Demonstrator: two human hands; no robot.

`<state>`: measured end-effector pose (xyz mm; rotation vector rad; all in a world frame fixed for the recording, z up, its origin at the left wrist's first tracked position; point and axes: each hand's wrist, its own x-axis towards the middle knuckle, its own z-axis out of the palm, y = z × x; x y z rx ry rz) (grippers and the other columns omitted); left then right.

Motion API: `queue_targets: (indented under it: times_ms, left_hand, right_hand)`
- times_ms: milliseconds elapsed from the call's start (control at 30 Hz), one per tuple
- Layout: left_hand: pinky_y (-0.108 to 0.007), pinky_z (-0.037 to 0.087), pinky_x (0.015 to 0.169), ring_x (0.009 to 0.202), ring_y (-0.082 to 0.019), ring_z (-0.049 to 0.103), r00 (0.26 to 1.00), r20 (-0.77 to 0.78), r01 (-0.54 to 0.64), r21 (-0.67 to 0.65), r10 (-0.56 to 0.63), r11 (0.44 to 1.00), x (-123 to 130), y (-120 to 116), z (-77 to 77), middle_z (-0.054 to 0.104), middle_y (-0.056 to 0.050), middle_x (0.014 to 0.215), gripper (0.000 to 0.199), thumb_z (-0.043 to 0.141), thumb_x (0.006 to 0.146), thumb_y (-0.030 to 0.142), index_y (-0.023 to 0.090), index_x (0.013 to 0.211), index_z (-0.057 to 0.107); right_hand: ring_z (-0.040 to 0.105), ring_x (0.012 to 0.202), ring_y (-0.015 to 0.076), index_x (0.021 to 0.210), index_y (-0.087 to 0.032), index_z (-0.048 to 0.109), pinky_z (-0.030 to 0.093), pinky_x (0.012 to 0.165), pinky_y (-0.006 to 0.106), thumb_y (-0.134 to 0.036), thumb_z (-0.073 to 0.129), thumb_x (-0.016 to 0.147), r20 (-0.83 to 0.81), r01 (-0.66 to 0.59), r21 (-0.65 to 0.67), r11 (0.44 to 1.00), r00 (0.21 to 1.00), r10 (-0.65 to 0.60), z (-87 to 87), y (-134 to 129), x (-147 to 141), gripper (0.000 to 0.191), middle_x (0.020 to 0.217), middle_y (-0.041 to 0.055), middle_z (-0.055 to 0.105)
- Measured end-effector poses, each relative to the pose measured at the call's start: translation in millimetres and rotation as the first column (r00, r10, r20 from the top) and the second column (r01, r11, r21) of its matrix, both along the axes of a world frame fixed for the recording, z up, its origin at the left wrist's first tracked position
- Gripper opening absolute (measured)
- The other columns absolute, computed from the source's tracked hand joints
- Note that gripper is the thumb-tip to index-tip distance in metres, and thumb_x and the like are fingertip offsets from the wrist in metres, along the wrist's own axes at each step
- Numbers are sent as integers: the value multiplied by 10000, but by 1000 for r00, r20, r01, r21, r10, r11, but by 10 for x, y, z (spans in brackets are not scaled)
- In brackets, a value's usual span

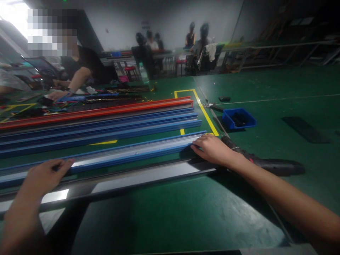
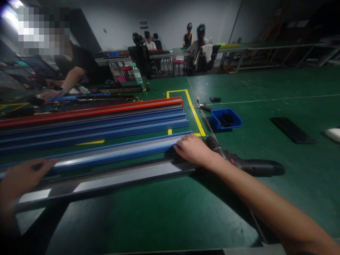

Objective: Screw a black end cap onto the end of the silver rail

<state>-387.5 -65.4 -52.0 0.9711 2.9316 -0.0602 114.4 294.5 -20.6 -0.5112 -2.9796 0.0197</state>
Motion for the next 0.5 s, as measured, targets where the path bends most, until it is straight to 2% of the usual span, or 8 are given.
queue_targets:
  times_ms: [133, 333, 500]
  left_hand:
    - [-467, 512, 902, 912, -344, 682, 1000, -9, -17, -21, 17, 1000, -67, -30, -29, 759, -155, 1003, 780, 321, 891, 769, 145, 1052, 761]
    - [-499, 475, 1021, 1106, -401, 659, 999, 11, -45, -84, 46, 995, -89, -33, -44, 732, -204, 1191, 879, 255, 906, 769, 92, 1179, 746]
    - [-499, 504, 966, 1082, -409, 666, 998, 5, -54, -83, 55, 995, -88, -43, -54, 733, -206, 1193, 869, 287, 907, 764, 109, 1266, 730]
  right_hand:
    - [698, 808, 237, 858, -147, 758, 457, 813, 358, -286, 494, 1058, -5, 0, 0, 1000, 1000, 0, -4, -4, 2, 359, 852, 110, 766]
    - [691, 772, 227, 850, -152, 752, 456, 798, 348, -274, 503, 1048, 2, 6, -2, 1000, 1000, -5, -27, 7, 3, 341, 822, 103, 759]
    - [690, 786, 217, 860, -154, 745, 453, 797, 334, -274, 505, 1048, -29, -3, -27, 1000, 1000, 2, -43, 18, 6, 328, 845, 101, 762]
